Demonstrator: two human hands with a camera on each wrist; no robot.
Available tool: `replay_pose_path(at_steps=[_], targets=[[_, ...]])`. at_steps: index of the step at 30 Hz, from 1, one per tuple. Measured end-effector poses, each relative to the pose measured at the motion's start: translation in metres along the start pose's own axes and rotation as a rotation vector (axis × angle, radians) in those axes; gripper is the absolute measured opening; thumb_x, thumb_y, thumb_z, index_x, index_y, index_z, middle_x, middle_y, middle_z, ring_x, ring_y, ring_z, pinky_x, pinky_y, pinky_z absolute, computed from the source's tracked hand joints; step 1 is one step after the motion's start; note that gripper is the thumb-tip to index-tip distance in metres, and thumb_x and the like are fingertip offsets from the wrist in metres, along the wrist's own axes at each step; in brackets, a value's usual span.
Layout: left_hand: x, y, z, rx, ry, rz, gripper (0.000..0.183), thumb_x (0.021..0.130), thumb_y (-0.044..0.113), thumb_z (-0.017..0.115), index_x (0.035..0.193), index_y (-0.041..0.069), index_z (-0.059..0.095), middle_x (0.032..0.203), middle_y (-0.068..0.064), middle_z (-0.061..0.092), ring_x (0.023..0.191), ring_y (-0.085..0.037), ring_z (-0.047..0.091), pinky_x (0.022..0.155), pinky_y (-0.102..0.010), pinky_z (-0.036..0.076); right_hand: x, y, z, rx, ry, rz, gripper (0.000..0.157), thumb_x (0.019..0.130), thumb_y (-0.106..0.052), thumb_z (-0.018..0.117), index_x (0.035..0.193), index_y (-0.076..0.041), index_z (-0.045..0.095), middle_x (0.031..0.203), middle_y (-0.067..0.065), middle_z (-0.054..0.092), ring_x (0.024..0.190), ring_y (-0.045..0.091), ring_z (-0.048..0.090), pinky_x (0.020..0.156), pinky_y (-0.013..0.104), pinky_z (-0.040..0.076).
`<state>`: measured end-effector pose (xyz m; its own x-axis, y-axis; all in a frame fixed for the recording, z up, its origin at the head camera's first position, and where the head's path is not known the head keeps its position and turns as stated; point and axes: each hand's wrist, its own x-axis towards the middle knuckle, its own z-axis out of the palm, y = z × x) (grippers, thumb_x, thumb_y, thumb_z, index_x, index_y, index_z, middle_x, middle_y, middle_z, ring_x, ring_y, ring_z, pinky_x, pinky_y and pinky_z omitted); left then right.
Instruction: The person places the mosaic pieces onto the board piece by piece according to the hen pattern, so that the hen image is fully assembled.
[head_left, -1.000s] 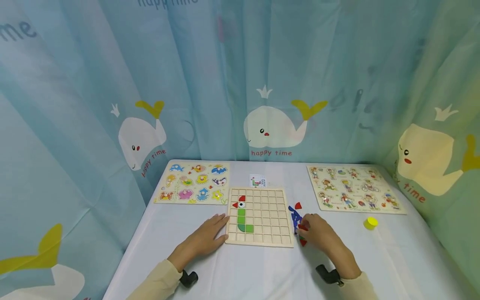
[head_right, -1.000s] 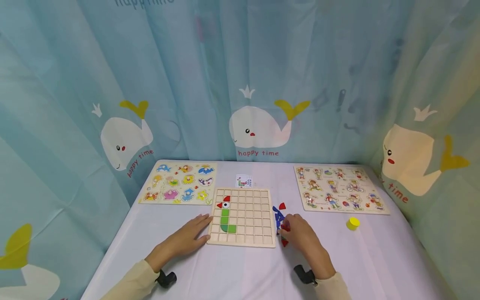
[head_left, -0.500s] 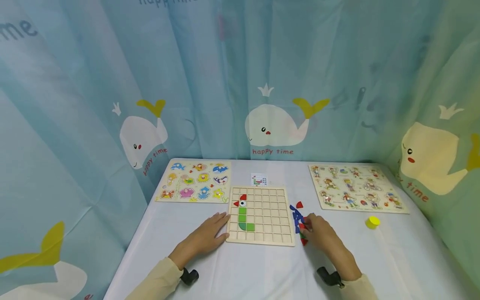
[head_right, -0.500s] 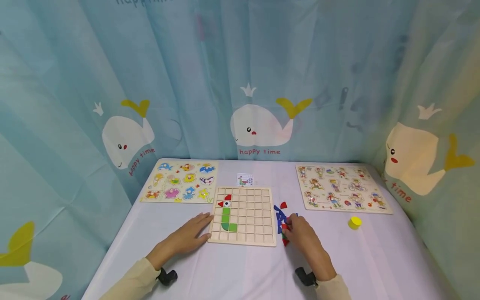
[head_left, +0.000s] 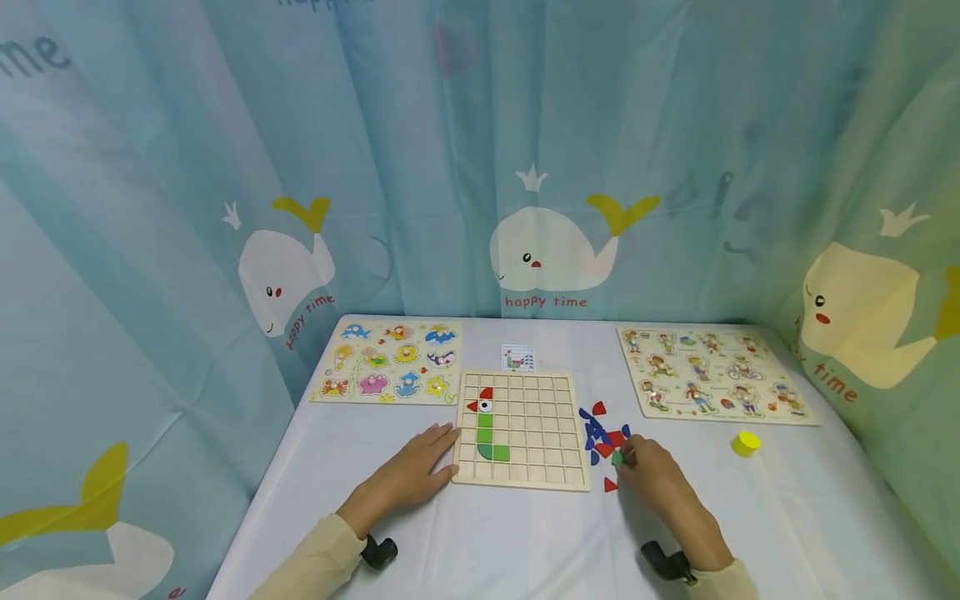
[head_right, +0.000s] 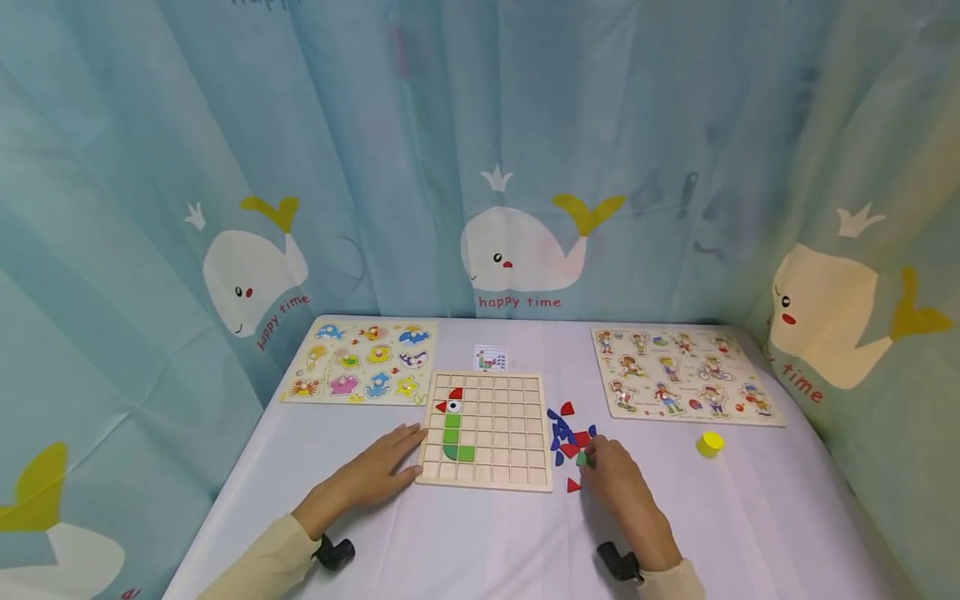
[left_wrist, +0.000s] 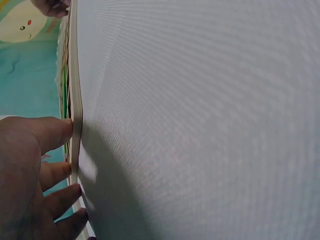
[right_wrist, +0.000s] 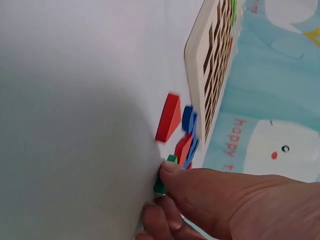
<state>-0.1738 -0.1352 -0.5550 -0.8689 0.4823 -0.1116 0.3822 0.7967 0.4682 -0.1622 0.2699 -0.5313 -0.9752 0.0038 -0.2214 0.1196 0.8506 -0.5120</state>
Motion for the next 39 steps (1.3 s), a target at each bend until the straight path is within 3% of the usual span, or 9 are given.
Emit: replay_pose_path(at_steps=[9,15,22,31,39], targets=[[-0.002,0.001,-0.001,-0.005,0.006,0.013,0.064,0.108,0.037,0.058,0.163,0.01,0.04,0.169,-0.012,0.038,0.159,-0.035,0.029,0.129,-0.055,0.028,-0.002,0.007,-0.008,-0.011,-0.064,0.042,0.024,0.096,-0.005,0.073,0.115,0.005,0.064,0.1,0.016,0.065,0.089,0.027,0.06,0.082,0.047,0.059],[-0.002,0.0,-0.001,-0.004,0.004,0.007,0.065,0.108,0.037,0.058,0.164,0.011,0.039,0.17,-0.012,0.037,0.16,-0.035,0.028,0.13,-0.055,0.028,-0.002,0.007,-0.004,-0.028,-0.03,-0.034,0.022,0.095,-0.006,0.074,0.113,0.003,0.064,0.101,0.015,0.063,0.089,0.025,0.06,0.083,0.048,0.059],[-0.002,0.002,-0.002,-0.004,0.006,0.009,0.064,0.108,0.037,0.058,0.163,0.01,0.04,0.17,-0.013,0.037,0.16,-0.036,0.029,0.129,-0.056,0.028,-0.004,0.006,-0.003,-0.041,-0.026,-0.029,0.03,0.091,-0.016,0.081,0.108,0.003,0.065,0.099,0.013,0.059,0.088,0.025,0.055,0.078,0.043,0.054],[-0.002,0.003,-0.003,-0.001,0.009,0.014,0.063,0.108,0.036,0.058,0.164,0.011,0.04,0.169,-0.013,0.037,0.159,-0.036,0.029,0.13,-0.055,0.028,-0.01,0.009,-0.006,-0.072,-0.017,-0.193,0.022,0.089,-0.005,0.081,0.109,-0.005,0.07,0.108,0.011,0.063,0.098,0.025,0.062,0.091,0.053,0.058],[-0.002,0.0,-0.002,0.013,0.005,0.014,0.064,0.108,0.038,0.058,0.164,0.012,0.04,0.17,-0.012,0.038,0.159,-0.035,0.03,0.129,-0.056,0.029,-0.007,0.01,-0.003,-0.081,-0.011,-0.136,0.026,0.091,-0.011,0.081,0.114,-0.002,0.071,0.11,0.012,0.063,0.096,0.025,0.059,0.094,0.054,0.057]])
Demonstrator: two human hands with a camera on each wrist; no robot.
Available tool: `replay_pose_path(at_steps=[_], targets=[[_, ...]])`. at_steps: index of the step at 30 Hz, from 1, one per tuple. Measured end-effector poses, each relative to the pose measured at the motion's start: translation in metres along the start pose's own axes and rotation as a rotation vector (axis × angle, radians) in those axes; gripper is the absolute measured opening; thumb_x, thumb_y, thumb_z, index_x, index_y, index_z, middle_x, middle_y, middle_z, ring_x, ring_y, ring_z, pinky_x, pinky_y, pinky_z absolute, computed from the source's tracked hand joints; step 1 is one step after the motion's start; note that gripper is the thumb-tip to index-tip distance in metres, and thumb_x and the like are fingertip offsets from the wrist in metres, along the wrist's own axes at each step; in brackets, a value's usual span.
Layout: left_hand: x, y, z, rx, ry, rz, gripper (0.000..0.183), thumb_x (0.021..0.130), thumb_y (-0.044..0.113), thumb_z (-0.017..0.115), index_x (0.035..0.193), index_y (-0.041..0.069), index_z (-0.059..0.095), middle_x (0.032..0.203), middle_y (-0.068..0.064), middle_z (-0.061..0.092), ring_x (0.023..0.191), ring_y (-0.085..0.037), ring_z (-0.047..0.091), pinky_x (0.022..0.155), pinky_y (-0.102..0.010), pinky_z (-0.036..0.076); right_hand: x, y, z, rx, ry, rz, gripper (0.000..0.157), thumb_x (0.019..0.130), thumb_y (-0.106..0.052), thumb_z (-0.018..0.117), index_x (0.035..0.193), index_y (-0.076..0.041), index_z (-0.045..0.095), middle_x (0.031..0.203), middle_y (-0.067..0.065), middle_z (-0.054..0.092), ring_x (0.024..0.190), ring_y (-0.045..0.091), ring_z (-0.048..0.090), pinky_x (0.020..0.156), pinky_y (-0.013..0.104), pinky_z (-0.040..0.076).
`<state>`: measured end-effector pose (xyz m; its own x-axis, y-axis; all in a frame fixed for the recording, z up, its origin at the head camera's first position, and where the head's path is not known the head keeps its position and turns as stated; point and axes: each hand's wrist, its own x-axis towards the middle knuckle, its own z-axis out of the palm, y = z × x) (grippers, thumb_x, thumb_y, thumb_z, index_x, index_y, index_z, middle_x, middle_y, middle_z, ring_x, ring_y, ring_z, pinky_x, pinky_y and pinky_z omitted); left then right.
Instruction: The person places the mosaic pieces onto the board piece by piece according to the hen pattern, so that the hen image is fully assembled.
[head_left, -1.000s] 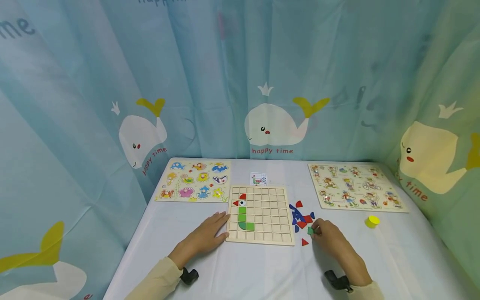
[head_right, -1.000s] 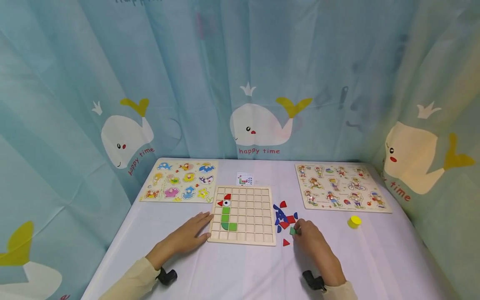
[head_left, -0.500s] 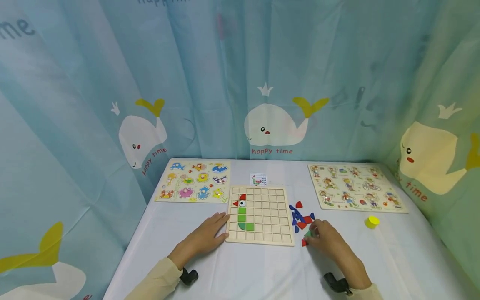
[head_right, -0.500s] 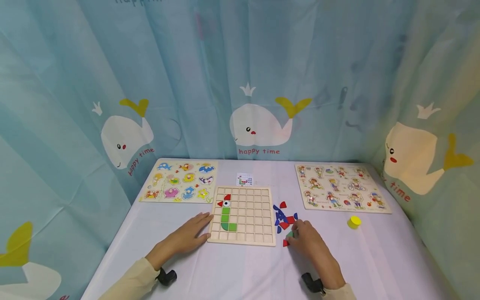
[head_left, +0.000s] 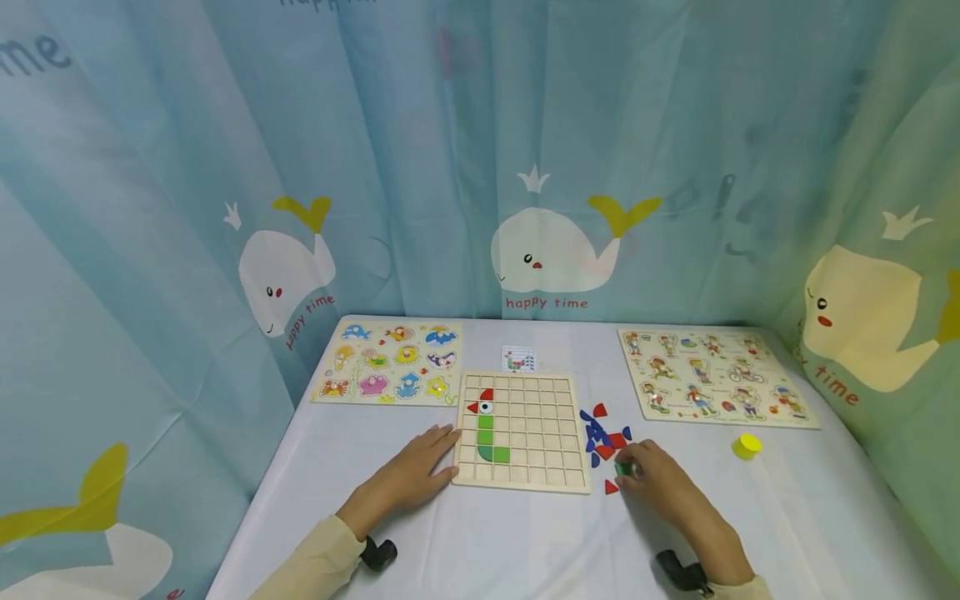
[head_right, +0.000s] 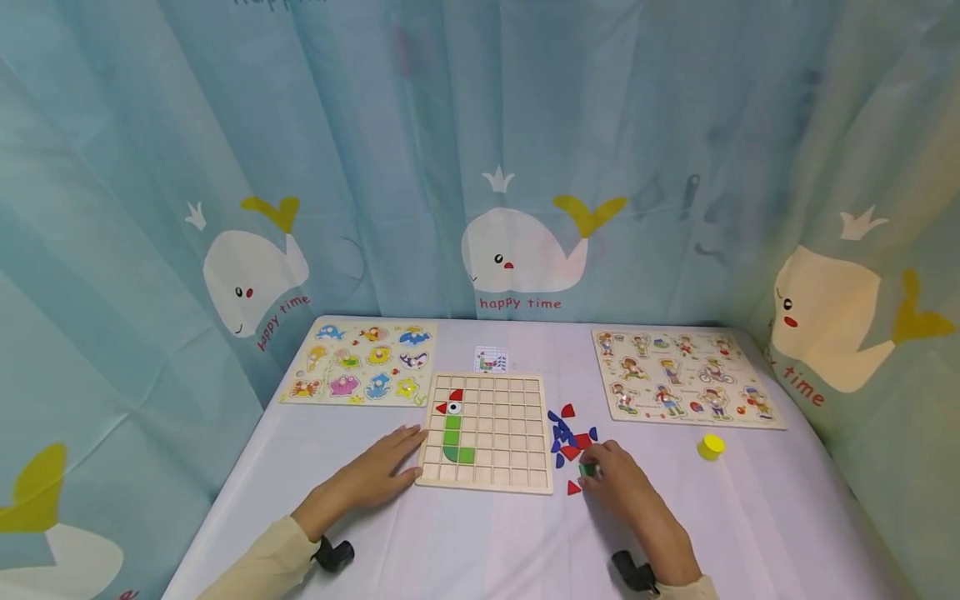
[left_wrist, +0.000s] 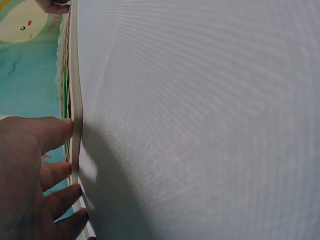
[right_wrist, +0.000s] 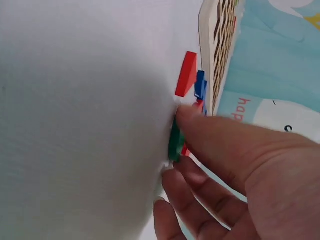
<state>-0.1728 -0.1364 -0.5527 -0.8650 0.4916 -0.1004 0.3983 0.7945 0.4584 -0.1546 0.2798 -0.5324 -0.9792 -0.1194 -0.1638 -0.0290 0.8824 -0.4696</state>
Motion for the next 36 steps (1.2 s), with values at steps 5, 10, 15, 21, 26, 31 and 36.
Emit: replay_pose_path(at_steps=[5,10,15,21,26,31,36], targets=[[-0.001,0.001,-0.001,-0.009,0.006,0.0,0.063,0.108,0.036,0.059,0.163,0.011,0.041,0.169,-0.013,0.038,0.159,-0.036,0.03,0.129,-0.056,0.029,0.001,-0.002,0.004,-0.002,0.024,-0.008,0.025,0.091,-0.008,0.081,0.113,-0.002,0.073,0.108,0.013,0.062,0.092,0.023,0.059,0.087,0.049,0.059],[-0.002,0.001,-0.001,-0.012,0.005,0.0,0.063,0.108,0.036,0.059,0.163,0.011,0.041,0.169,-0.013,0.038,0.159,-0.036,0.03,0.129,-0.056,0.029,0.003,-0.005,0.007,0.015,0.044,-0.02,0.027,0.092,-0.009,0.08,0.115,0.001,0.072,0.108,0.015,0.061,0.091,0.024,0.059,0.082,0.046,0.058],[-0.002,0.0,0.0,-0.003,0.0,-0.005,0.063,0.108,0.038,0.058,0.164,0.012,0.04,0.17,-0.012,0.037,0.159,-0.035,0.03,0.129,-0.055,0.028,0.005,-0.017,0.01,0.013,0.095,-0.098,0.027,0.092,-0.01,0.08,0.115,0.001,0.071,0.106,0.013,0.059,0.089,0.022,0.057,0.076,0.04,0.055],[-0.001,0.001,0.0,-0.007,-0.004,-0.019,0.064,0.108,0.038,0.058,0.164,0.013,0.04,0.17,-0.011,0.037,0.16,-0.034,0.029,0.13,-0.054,0.028,0.01,-0.048,0.018,0.031,0.148,-0.237,0.021,0.09,-0.004,0.082,0.108,-0.002,0.072,0.103,0.009,0.061,0.09,0.019,0.062,0.075,0.036,0.057],[0.001,0.0,0.001,-0.006,-0.008,-0.025,0.064,0.108,0.039,0.057,0.165,0.015,0.039,0.171,-0.009,0.036,0.16,-0.033,0.028,0.13,-0.053,0.028,0.02,-0.08,0.036,0.002,0.159,-0.284,0.022,0.085,-0.005,0.087,0.101,-0.005,0.073,0.097,0.006,0.061,0.083,0.014,0.054,0.072,0.031,0.054],[0.002,-0.001,0.003,0.002,-0.009,-0.023,0.064,0.108,0.04,0.057,0.165,0.015,0.039,0.171,-0.009,0.036,0.16,-0.032,0.028,0.13,-0.053,0.028,0.028,-0.106,0.053,-0.01,0.145,-0.3,0.024,0.083,-0.005,0.088,0.101,-0.006,0.072,0.094,0.005,0.059,0.082,0.014,0.051,0.072,0.032,0.053],[0.002,0.0,0.003,0.003,-0.007,-0.021,0.064,0.108,0.04,0.057,0.164,0.015,0.039,0.171,-0.009,0.036,0.16,-0.032,0.028,0.13,-0.053,0.028,0.032,-0.119,0.062,-0.022,0.118,-0.315,0.026,0.085,-0.006,0.088,0.102,-0.007,0.069,0.093,0.004,0.059,0.082,0.015,0.05,0.073,0.033,0.054]])
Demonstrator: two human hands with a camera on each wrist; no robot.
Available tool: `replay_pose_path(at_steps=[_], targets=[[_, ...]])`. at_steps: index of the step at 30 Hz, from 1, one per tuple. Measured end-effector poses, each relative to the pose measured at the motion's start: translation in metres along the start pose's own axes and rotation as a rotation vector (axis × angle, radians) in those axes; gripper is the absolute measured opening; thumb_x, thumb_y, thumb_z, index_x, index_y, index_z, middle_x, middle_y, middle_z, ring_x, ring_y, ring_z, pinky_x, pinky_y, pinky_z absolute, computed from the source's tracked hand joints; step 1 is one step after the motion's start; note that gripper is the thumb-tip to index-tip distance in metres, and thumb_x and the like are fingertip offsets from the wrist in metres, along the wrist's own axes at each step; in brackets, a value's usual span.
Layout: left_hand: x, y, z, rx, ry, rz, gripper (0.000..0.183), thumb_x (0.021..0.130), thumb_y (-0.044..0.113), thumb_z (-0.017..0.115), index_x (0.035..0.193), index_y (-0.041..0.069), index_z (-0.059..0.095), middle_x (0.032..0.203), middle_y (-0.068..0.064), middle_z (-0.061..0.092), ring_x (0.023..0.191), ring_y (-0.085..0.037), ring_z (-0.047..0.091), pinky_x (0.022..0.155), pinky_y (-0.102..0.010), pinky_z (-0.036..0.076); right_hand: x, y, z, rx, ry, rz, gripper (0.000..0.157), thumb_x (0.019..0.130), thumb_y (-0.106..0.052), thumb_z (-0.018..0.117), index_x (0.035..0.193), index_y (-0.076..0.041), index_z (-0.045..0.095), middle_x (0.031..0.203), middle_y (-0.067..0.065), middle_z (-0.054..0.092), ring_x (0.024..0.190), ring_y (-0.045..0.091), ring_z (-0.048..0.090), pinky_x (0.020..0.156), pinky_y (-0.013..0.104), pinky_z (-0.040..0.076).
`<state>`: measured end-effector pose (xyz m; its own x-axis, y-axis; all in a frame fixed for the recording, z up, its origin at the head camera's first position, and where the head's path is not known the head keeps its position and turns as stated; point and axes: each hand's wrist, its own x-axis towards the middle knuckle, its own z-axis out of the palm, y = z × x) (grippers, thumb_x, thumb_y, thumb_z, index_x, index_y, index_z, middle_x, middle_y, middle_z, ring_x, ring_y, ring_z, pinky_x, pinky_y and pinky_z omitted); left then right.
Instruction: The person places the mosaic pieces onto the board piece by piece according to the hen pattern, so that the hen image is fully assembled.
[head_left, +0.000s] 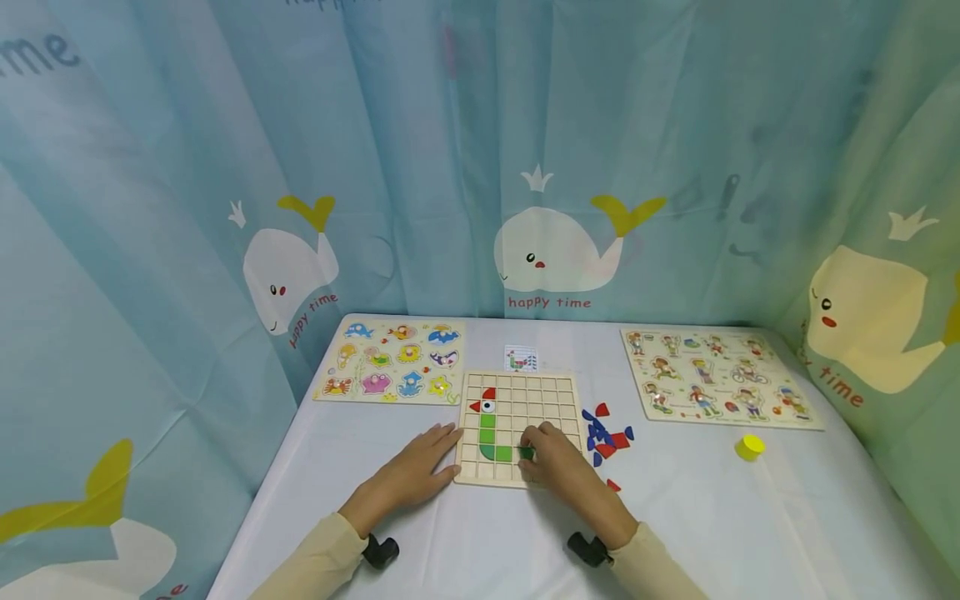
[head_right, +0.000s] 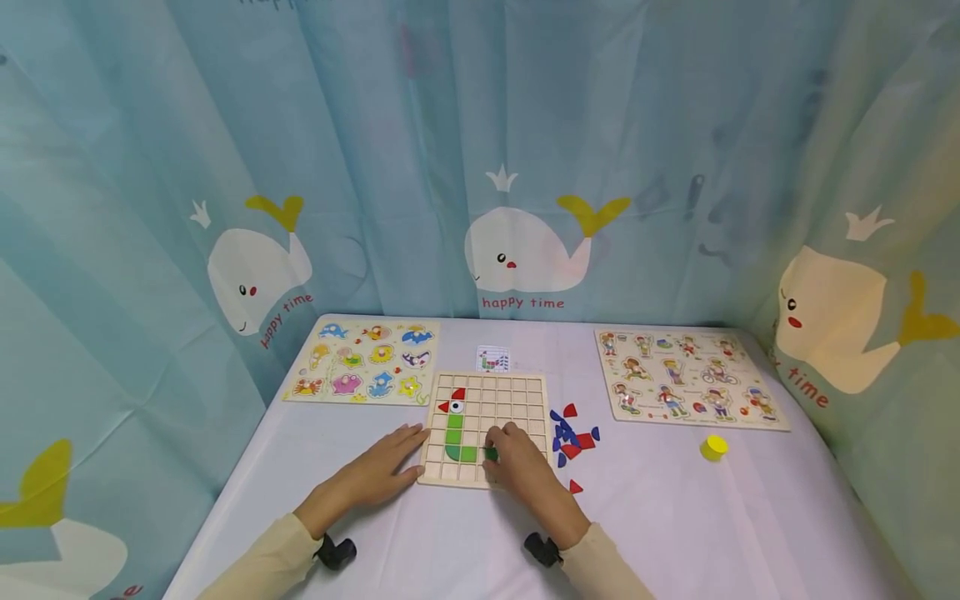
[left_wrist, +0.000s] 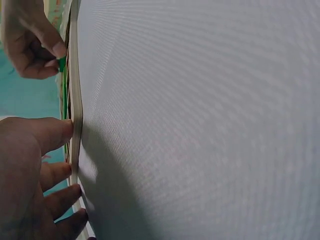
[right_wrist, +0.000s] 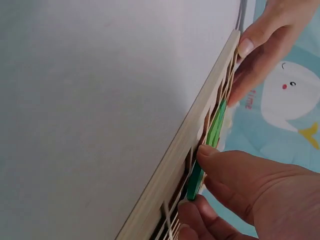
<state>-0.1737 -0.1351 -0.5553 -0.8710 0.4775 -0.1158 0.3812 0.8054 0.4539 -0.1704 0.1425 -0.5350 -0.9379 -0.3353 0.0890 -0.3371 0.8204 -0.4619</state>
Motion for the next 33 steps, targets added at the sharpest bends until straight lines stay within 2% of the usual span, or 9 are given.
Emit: replay_pose_path(at_steps=[11,20,33], targets=[[0.0002,0.0,-0.0009,0.008,-0.002,0.001,0.064,0.108,0.039,0.057,0.164,0.014,0.039,0.171,-0.01,0.036,0.16,-0.033,0.028,0.13,-0.054,0.027,0.011,-0.0089,0.0007,0.066,-0.05,0.016,0.019,0.088,-0.005,0.084,0.089,-0.008,0.066,0.088,0.001,0.053,0.079,0.014,0.047,0.069,0.03,0.047],[0.0008,-0.0005,0.001,0.006,0.001,-0.004,0.065,0.108,0.041,0.058,0.165,0.015,0.039,0.171,-0.009,0.036,0.16,-0.032,0.028,0.13,-0.053,0.028,0.0075,-0.0043,-0.004,0.098,-0.08,-0.046,0.02,0.084,0.01,0.077,0.093,-0.006,0.069,0.091,0.003,0.056,0.082,0.014,0.051,0.074,0.032,0.053],[0.0007,-0.0013,0.0023,0.014,0.004,0.006,0.065,0.108,0.039,0.058,0.164,0.014,0.039,0.17,-0.009,0.037,0.16,-0.034,0.029,0.129,-0.054,0.029,0.0054,-0.0001,-0.0039,0.107,-0.071,-0.103,0.018,0.086,0.013,0.076,0.093,-0.003,0.071,0.094,0.006,0.061,0.083,0.017,0.056,0.076,0.033,0.057]])
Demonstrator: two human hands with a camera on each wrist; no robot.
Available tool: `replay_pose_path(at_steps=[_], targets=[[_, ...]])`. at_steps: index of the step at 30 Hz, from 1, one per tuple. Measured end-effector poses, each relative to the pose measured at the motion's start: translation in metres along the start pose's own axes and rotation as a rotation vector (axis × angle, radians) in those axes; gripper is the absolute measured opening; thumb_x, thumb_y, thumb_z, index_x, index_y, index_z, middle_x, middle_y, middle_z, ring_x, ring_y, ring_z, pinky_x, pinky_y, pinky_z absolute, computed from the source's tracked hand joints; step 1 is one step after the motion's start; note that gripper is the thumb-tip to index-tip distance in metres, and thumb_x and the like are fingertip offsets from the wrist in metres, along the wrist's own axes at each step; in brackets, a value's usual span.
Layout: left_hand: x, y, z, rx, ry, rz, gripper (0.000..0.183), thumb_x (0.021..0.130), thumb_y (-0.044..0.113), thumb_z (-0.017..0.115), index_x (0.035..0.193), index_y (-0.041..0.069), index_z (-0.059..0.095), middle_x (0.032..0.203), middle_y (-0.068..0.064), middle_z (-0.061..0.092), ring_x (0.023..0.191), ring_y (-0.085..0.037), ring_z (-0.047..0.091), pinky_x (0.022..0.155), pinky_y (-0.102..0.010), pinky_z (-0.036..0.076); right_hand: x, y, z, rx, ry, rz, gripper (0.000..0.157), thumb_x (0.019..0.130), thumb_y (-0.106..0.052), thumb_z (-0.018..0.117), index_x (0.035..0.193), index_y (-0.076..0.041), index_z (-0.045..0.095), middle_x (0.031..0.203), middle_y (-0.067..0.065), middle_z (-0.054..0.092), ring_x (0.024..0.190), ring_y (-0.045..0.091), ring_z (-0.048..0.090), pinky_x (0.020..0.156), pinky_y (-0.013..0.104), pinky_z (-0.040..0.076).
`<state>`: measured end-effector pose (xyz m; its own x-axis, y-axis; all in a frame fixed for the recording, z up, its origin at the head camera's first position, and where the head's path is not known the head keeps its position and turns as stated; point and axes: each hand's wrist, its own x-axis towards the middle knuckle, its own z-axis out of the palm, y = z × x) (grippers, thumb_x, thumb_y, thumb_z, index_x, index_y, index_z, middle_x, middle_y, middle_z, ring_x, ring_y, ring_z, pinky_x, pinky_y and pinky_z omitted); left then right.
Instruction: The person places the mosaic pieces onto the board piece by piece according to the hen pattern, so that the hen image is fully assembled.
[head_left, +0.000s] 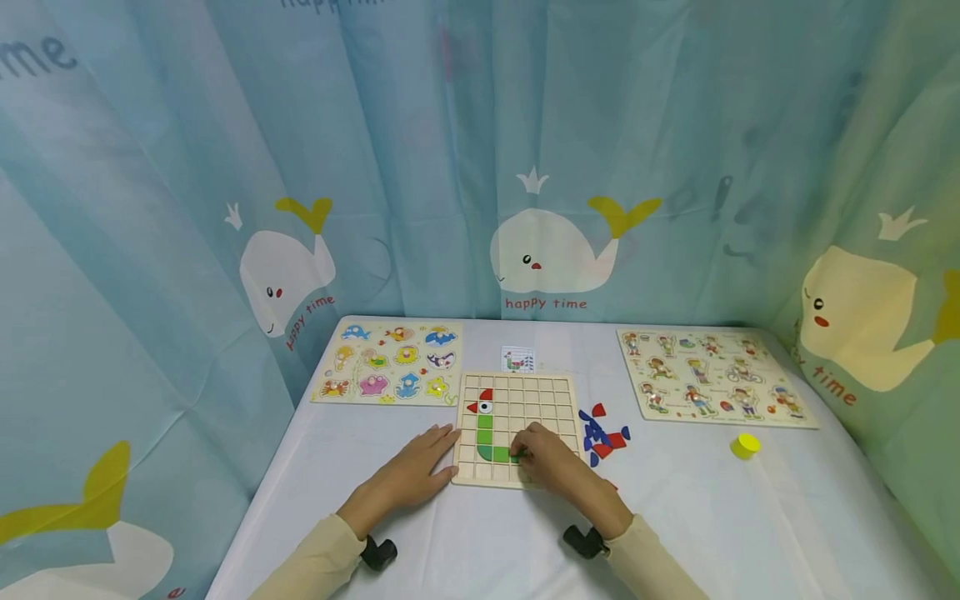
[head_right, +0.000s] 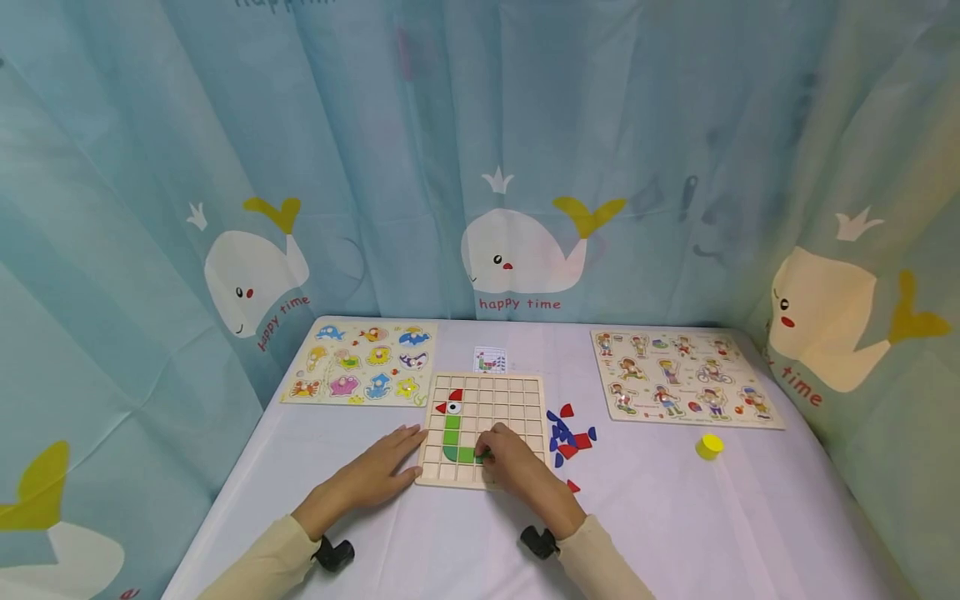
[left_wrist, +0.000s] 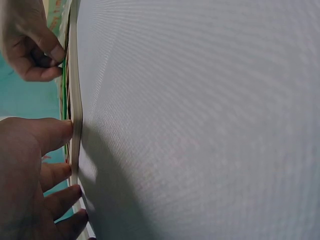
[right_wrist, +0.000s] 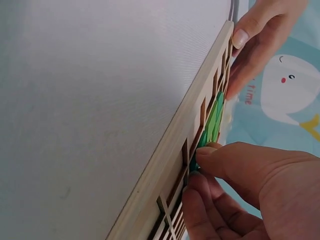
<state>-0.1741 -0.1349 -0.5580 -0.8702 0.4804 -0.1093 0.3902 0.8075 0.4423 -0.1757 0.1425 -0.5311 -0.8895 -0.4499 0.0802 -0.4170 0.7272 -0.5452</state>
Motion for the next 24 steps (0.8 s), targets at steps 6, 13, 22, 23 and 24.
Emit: replay_pose_path(at_steps=[6,13,22,23,24], targets=[[0.0,0.0,0.0,-0.001,0.005,0.003,0.064,0.108,0.039,0.057,0.164,0.014,0.039,0.17,-0.009,0.037,0.16,-0.033,0.029,0.129,-0.053,0.029,-0.001,0.001,-0.001,0.009,0.012,-0.021,0.018,0.086,0.013,0.076,0.093,-0.003,0.071,0.094,0.006,0.06,0.082,0.016,0.055,0.073,0.03,0.056],[-0.001,0.002,-0.001,-0.018,0.003,0.005,0.064,0.108,0.038,0.058,0.164,0.013,0.04,0.17,-0.01,0.037,0.16,-0.034,0.029,0.129,-0.055,0.029,-0.001,0.001,-0.001,0.013,0.014,-0.033,0.017,0.087,0.013,0.075,0.094,-0.003,0.071,0.096,0.007,0.059,0.083,0.016,0.055,0.074,0.031,0.056],[-0.001,0.001,-0.002,-0.022,0.003,-0.002,0.064,0.108,0.039,0.059,0.164,0.013,0.04,0.17,-0.009,0.037,0.16,-0.034,0.029,0.129,-0.055,0.029,-0.007,0.005,-0.013,0.009,0.001,0.06,0.014,0.092,0.002,0.076,0.103,-0.006,0.074,0.103,0.005,0.061,0.089,0.015,0.056,0.081,0.035,0.058],[-0.001,0.001,-0.002,-0.021,0.004,0.001,0.065,0.108,0.039,0.059,0.164,0.013,0.04,0.17,-0.01,0.037,0.159,-0.035,0.029,0.129,-0.055,0.03,-0.009,0.007,-0.018,0.013,0.004,0.077,0.014,0.092,0.0,0.077,0.104,-0.007,0.074,0.103,0.004,0.061,0.089,0.015,0.057,0.082,0.037,0.058],[-0.001,0.001,-0.002,-0.019,0.002,0.002,0.064,0.108,0.039,0.059,0.164,0.013,0.04,0.17,-0.01,0.037,0.16,-0.035,0.029,0.129,-0.055,0.029,-0.012,0.011,-0.023,0.013,0.009,0.089,0.014,0.092,-0.001,0.077,0.105,-0.008,0.074,0.103,0.004,0.062,0.09,0.016,0.058,0.082,0.038,0.058]])
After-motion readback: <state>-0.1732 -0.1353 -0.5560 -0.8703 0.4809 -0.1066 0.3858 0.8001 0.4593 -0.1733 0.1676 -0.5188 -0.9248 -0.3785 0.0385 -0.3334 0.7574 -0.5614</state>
